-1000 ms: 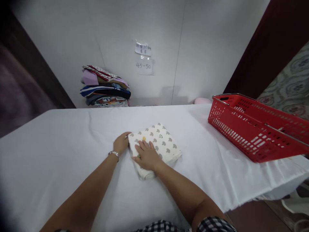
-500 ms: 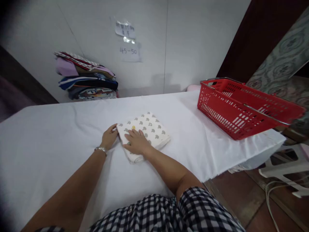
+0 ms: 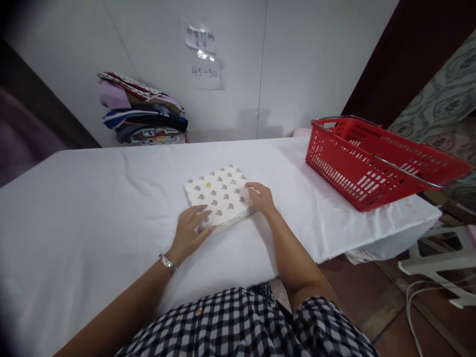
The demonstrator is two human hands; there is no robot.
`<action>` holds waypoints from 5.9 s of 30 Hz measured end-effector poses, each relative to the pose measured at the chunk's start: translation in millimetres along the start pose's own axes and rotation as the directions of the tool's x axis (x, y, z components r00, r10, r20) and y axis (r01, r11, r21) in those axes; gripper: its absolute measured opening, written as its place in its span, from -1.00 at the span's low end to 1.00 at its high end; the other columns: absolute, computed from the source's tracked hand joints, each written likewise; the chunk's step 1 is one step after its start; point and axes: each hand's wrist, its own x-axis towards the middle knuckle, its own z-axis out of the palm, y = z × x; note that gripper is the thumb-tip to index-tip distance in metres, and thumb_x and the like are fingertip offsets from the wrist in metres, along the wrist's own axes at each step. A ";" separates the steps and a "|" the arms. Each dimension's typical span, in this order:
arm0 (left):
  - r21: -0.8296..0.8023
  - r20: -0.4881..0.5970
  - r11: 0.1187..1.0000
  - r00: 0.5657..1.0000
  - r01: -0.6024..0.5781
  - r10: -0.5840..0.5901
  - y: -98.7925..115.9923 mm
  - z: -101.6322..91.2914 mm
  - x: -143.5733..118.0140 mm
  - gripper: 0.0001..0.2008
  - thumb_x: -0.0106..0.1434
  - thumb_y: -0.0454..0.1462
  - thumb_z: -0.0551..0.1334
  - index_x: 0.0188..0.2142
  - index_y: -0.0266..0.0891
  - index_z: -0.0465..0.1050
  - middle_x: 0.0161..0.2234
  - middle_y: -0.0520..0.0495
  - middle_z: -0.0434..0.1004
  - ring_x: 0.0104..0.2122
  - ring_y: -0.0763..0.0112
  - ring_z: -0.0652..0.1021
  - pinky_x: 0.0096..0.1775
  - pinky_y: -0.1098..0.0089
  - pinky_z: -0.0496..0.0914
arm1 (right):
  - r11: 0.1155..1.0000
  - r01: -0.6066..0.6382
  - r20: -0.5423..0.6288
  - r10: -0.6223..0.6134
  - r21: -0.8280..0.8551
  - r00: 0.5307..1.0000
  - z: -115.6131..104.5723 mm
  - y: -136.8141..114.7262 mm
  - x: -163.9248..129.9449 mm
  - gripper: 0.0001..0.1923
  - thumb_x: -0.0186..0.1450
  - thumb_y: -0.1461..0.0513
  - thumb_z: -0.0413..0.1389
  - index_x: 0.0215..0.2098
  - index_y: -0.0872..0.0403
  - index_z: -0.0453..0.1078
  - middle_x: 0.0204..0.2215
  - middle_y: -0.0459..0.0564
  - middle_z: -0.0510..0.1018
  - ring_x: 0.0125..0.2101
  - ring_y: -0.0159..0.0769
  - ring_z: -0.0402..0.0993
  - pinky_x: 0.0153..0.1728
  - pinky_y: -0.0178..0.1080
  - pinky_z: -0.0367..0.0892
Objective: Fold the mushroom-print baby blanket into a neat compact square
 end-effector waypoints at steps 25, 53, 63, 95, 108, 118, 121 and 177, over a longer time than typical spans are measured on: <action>0.148 -0.031 0.984 0.995 0.095 -0.091 -54.6 -19.4 -8.4 -0.79 0.26 -0.19 0.14 -0.15 -0.12 0.46 -0.07 -0.04 0.51 -0.01 0.28 0.43 0.06 0.15 0.25 | 0.996 0.082 0.404 -0.059 -0.040 0.913 -0.6 2.4 -23.5 -0.83 0.13 0.16 0.20 -0.31 0.01 0.52 -0.48 -0.12 0.45 -0.46 -0.38 0.34 -0.38 -0.29 0.25; -0.052 0.002 0.979 0.980 0.197 -0.197 -59.7 -19.2 -10.4 -0.77 0.28 -0.18 0.11 -0.20 -0.14 0.51 -0.10 -0.04 0.52 -0.02 0.31 0.40 0.07 0.16 0.29 | 0.789 0.187 0.353 0.040 -0.585 0.935 7.9 -15.9 -44.0 -0.89 0.19 0.28 0.00 -0.38 0.02 0.36 -0.43 -0.11 0.48 -0.43 -0.36 0.34 -0.42 -0.33 0.12; -0.137 0.008 0.969 0.979 0.204 -0.205 -61.8 -21.5 -11.2 -0.76 0.29 -0.19 0.08 -0.18 -0.13 0.49 -0.08 -0.05 0.50 0.00 0.31 0.39 0.09 0.14 0.28 | 0.841 0.183 0.326 -0.009 -0.509 0.945 10.2 -12.1 -54.0 -0.84 0.23 0.19 0.02 -0.26 -0.01 0.40 -0.41 -0.09 0.49 -0.45 -0.34 0.36 -0.37 -0.28 0.22; -0.189 0.030 0.966 0.984 0.178 -0.176 -69.0 -22.9 -14.1 -0.75 0.22 -0.26 0.11 -0.13 -0.14 0.45 -0.04 -0.05 0.49 0.03 0.29 0.38 0.10 0.13 0.26 | 0.787 0.240 0.290 -0.081 -0.569 0.954 13.0 -5.8 -65.8 -0.73 0.27 0.18 0.03 -0.05 -0.03 0.36 -0.19 -0.03 0.43 -0.34 -0.32 0.40 -0.33 -0.29 0.29; -0.143 -0.002 0.973 0.983 0.184 -0.186 -68.5 -19.5 -11.1 -0.79 0.18 -0.34 0.12 -0.22 -0.15 0.47 -0.09 -0.04 0.52 -0.01 0.30 0.40 0.08 0.15 0.29 | 0.756 0.220 0.182 -0.135 -0.616 0.974 17.9 -2.9 -64.1 -0.85 0.27 0.25 -0.02 -0.23 0.02 0.36 -0.32 -0.08 0.44 -0.44 -0.39 0.35 -0.44 -0.34 0.18; -0.127 -0.029 0.971 0.978 0.203 -0.208 -69.4 -18.1 -12.2 -0.78 0.15 -0.37 0.13 -0.25 -0.14 0.48 -0.11 -0.02 0.53 -0.02 0.30 0.42 0.08 0.15 0.28 | 0.742 0.208 0.191 -0.110 -0.637 0.976 17.4 -1.6 -63.7 -0.86 0.27 0.25 -0.02 -0.23 0.02 0.34 -0.35 -0.11 0.44 -0.42 -0.38 0.35 -0.43 -0.34 0.17; -0.129 -0.035 0.968 0.975 0.213 -0.219 -68.2 -18.4 -12.1 -0.79 0.15 -0.37 0.14 -0.27 -0.13 0.49 -0.12 -0.01 0.54 -0.03 0.31 0.42 0.07 0.16 0.29 | 0.749 0.197 0.188 -0.098 -0.633 0.977 17.2 -1.6 -64.0 -0.85 0.28 0.24 -0.03 -0.23 0.01 0.34 -0.35 -0.11 0.46 -0.40 -0.37 0.37 -0.41 -0.34 0.18; 0.099 -0.002 0.988 0.993 0.118 -0.118 -42.4 -15.0 2.3 -0.84 0.20 -0.28 0.16 -0.24 -0.09 0.47 -0.15 -0.02 0.52 -0.08 0.25 0.42 0.01 0.12 0.19 | 0.751 0.385 0.295 -0.260 -0.537 0.919 27.4 -6.8 -59.9 -0.75 0.32 0.24 -0.02 -0.12 -0.04 0.44 -0.20 0.02 0.47 -0.15 -0.20 0.34 -0.17 -0.15 0.35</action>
